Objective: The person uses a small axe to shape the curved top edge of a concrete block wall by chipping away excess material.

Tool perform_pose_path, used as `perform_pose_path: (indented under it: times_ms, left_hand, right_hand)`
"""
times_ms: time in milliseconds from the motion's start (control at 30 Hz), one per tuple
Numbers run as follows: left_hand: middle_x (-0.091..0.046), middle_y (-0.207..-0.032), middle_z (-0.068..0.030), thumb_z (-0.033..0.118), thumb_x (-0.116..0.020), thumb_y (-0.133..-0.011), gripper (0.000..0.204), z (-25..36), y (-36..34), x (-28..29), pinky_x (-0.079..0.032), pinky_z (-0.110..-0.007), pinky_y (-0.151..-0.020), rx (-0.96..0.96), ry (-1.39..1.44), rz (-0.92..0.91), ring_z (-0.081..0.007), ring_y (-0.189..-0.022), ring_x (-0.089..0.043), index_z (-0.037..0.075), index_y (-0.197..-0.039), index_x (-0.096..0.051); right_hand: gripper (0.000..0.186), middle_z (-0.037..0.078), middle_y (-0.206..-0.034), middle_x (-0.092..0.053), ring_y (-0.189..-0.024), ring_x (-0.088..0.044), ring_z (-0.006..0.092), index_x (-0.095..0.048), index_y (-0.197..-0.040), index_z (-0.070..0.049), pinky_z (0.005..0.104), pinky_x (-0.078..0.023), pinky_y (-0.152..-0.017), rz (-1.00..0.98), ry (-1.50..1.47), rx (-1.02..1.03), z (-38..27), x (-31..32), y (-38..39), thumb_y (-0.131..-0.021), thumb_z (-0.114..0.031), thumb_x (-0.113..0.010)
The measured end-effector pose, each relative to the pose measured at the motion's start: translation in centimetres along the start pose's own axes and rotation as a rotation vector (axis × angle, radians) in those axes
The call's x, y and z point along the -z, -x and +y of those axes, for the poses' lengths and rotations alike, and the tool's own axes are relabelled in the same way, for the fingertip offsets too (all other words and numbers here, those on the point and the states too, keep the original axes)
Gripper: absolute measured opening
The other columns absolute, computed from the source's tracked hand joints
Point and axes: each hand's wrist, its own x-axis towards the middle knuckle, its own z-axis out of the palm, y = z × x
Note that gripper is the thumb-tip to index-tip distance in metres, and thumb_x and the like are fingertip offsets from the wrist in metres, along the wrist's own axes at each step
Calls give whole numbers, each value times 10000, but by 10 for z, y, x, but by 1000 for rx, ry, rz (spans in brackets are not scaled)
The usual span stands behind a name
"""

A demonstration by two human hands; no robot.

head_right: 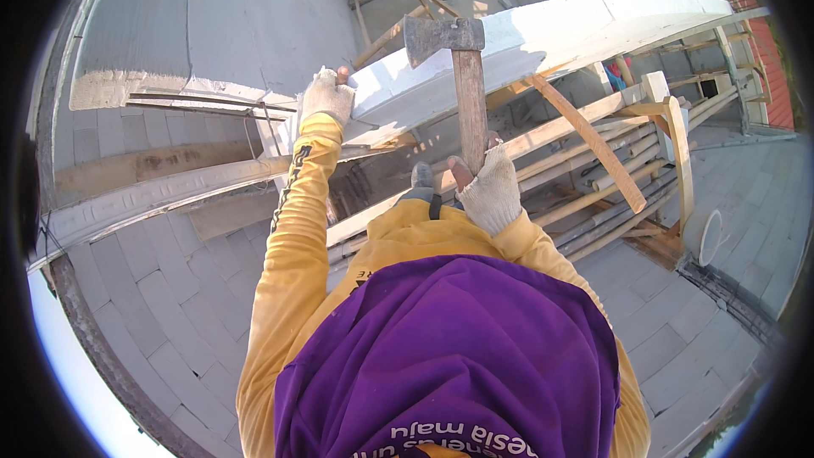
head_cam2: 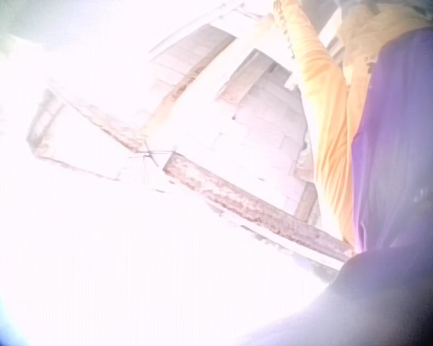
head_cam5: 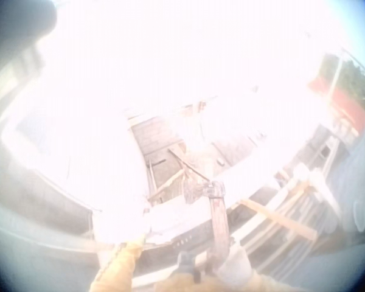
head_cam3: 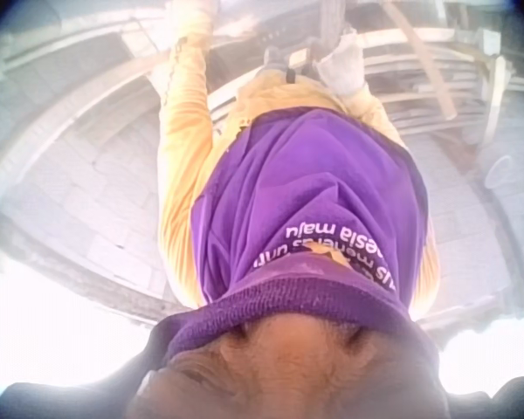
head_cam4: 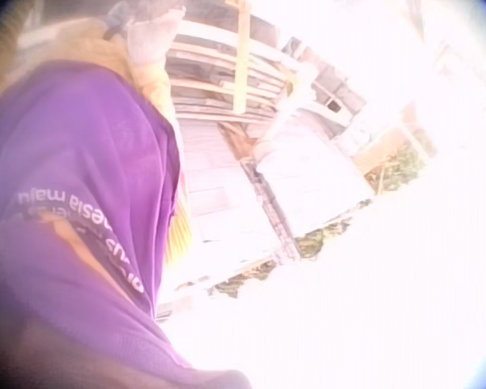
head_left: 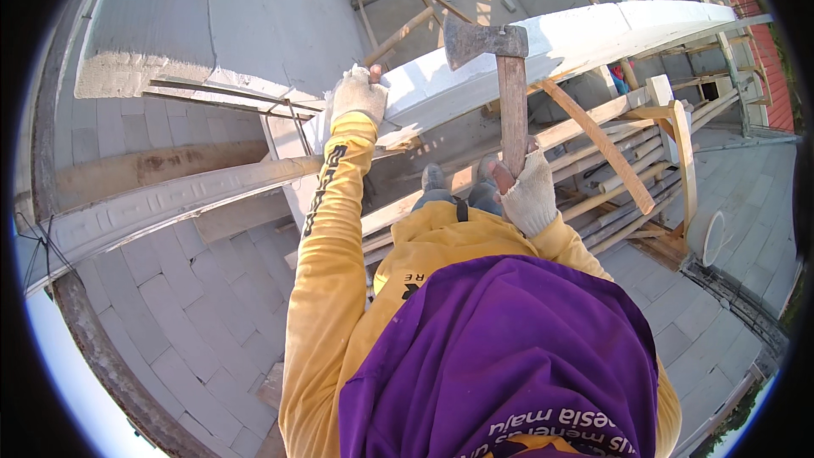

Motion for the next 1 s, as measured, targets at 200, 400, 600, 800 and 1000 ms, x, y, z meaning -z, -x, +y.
perform_pose_path:
  times_ms: [200, 400, 600, 800, 1000]
  left_hand:
    - [-724, -1091, -253, 293, -540, -974, 329, -1, 0, -6, -520, -529, -958, -37, -36, 25, -441, -1090, -669, 28, -1052, -720]
    - [-674, -1248, -265, 241, -607, -857, 426, -19, -10, -23, -470, -499, -1068, -43, -28, 28, -421, -1218, -620, 6, -1208, -664]
    - [-708, -1091, -271, 243, -629, -861, 316, -20, -8, -22, -524, -516, -953, -40, 15, 48, -446, -1085, -670, 3, -1060, -679]
    - [-714, -1041, -269, 284, -583, -952, 295, -12, -7, -18, -517, -533, -931, -23, -12, 71, -466, -1057, -668, 16, -1016, -690]
    - [-713, -1036, -265, 300, -578, -960, 311, -3, -1, -8, -509, -544, -931, -16, 33, 30, -464, -1056, -666, 12, -998, -690]
  right_hand:
    - [489, 237, -838, -664, -761, -707, 326, -510, -1219, 111, 391, -541, -644, -64, 368, 278, 19, -5, -7, -895, -171, -745]
    - [492, 266, -915, -687, -855, -704, 429, -540, -1212, 82, 452, -553, -747, -64, 257, 160, 16, 14, -5, -889, -225, -750]
    - [334, 217, -898, -688, -821, -697, 416, -602, -1113, -43, 474, -544, -716, 109, 406, 400, 9, 45, 11, -851, -195, -743]
    - [260, 172, -790, -658, -744, -681, 384, -624, -1078, -37, 447, -550, -667, -53, 812, 473, -10, 56, -9, -863, -170, -687]
    - [403, 180, -895, -702, -875, -719, 358, -655, -1146, -27, 468, -579, -786, -281, 1086, 612, -28, 40, -20, -800, -218, -733]
